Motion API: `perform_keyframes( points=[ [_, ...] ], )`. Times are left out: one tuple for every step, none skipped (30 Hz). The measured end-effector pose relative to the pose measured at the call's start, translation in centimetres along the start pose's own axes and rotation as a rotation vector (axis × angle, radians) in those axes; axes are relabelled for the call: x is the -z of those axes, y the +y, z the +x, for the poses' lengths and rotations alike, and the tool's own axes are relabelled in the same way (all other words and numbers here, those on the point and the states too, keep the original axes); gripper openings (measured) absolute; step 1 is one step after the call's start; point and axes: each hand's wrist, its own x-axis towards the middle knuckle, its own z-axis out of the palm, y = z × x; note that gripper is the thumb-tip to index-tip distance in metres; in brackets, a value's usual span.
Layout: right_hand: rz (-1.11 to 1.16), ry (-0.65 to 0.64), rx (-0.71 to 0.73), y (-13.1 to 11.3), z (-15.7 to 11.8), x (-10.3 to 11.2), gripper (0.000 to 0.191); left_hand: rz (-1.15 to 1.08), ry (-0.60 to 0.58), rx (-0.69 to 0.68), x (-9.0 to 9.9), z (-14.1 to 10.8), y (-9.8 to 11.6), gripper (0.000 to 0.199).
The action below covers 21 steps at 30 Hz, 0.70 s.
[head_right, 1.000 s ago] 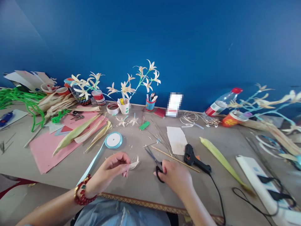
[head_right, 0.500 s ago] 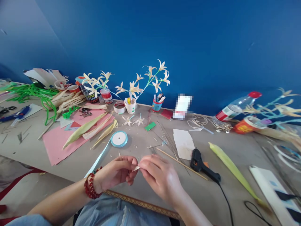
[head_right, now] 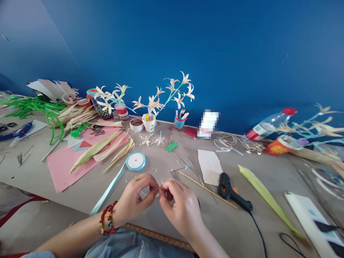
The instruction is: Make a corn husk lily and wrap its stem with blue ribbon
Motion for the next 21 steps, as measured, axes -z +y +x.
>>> perform_keyframes(
  points=[
    [-0.008, 0.021, 0.007, 0.0, -0.1, -0.1, 0.017, 0.011, 0.019, -0.028, -0.1, 0.0, 0.1, 0.014],
    [-0.013, 0.041, 0.013, 0.1, -0.2, -0.3, 0.018, 0.021, 0.037, -0.052, -0.2, 0.0, 0.2, 0.014],
    [-0.016, 0.061, 0.020, 0.1, -0.4, -0.4, 0.018, 0.030, 0.052, -0.073, -0.3, 0.0, 0.3, 0.013],
    [-0.018, 0.083, 0.027, 0.1, -0.5, -0.5, 0.018, 0.042, 0.065, -0.089, -0.3, 0.0, 0.4, 0.013],
    [-0.021, 0.103, 0.035, 0.0, -0.6, -0.6, 0.018, 0.059, 0.078, -0.102, -0.3, 0.0, 0.4, 0.014],
    [-0.023, 0.121, 0.045, -0.1, -0.8, -0.6, 0.018, 0.082, 0.089, -0.114, -0.4, 0.0, 0.3, 0.014],
    [-0.024, 0.135, 0.055, -0.2, -0.9, -0.6, 0.018, 0.110, 0.100, -0.127, -0.3, 0.0, 0.2, 0.015],
    [-0.023, 0.149, 0.065, -0.3, -1.0, -0.5, 0.018, 0.144, 0.115, -0.142, -0.3, 0.0, 0.0, 0.015],
    [-0.021, 0.167, 0.069, -0.5, -1.1, -0.4, 0.018, 0.184, 0.141, -0.153, -0.1, 0.1, -0.3, 0.015],
    [-0.016, 0.188, 0.063, -0.6, -1.2, -0.2, 0.018, 0.222, 0.174, -0.155, 0.1, 0.1, -0.6, 0.015],
    [-0.007, 0.208, 0.048, -0.7, -1.2, 0.0, 0.017, 0.252, 0.208, -0.145, 0.3, 0.1, -0.9, 0.015],
    [0.005, 0.222, 0.023, -0.7, -1.2, 0.2, 0.017, 0.265, 0.235, -0.120, 0.6, 0.2, -1.0, 0.015],
    [0.018, 0.230, -0.009, -0.8, -1.2, 0.4, 0.017, 0.253, 0.242, -0.086, 0.8, 0.2, -1.1, 0.015],
    [0.031, 0.232, -0.039, -0.8, -1.1, 0.6, 0.017, 0.210, 0.222, -0.049, 1.0, 0.2, -1.0, 0.015],
    [0.042, 0.226, -0.064, -0.8, -1.0, 0.7, 0.016, 0.149, 0.180, -0.020, 1.2, 0.2, -0.7, 0.015],
    [0.049, 0.221, -0.078, -0.8, -0.9, 0.7, 0.016, 0.087, 0.127, -0.005, 1.2, 0.2, -0.4, 0.016],
    [0.051, 0.218, -0.083, -0.9, -0.8, 0.7, 0.016, 0.039, 0.076, -0.002, 1.2, 0.2, 0.1, 0.016],
    [0.049, 0.217, -0.080, -0.9, -0.7, 0.7, 0.016, 0.012, 0.037, -0.006, 1.1, 0.3, 0.6, 0.016],
    [0.045, 0.217, -0.073, -0.9, -0.6, 0.7, 0.016, 0.003, 0.013, -0.014, 1.0, 0.4, 1.0, 0.015],
    [0.040, 0.215, -0.066, -1.0, -0.5, 0.6, 0.016, 0.005, 0.003, -0.022, 0.8, 0.5, 1.4, 0.013],
    [0.032, 0.214, -0.061, -1.0, -0.5, 0.5, 0.017, 0.012, 0.001, -0.029, 0.6, 0.6, 1.7, 0.011]
  ],
)
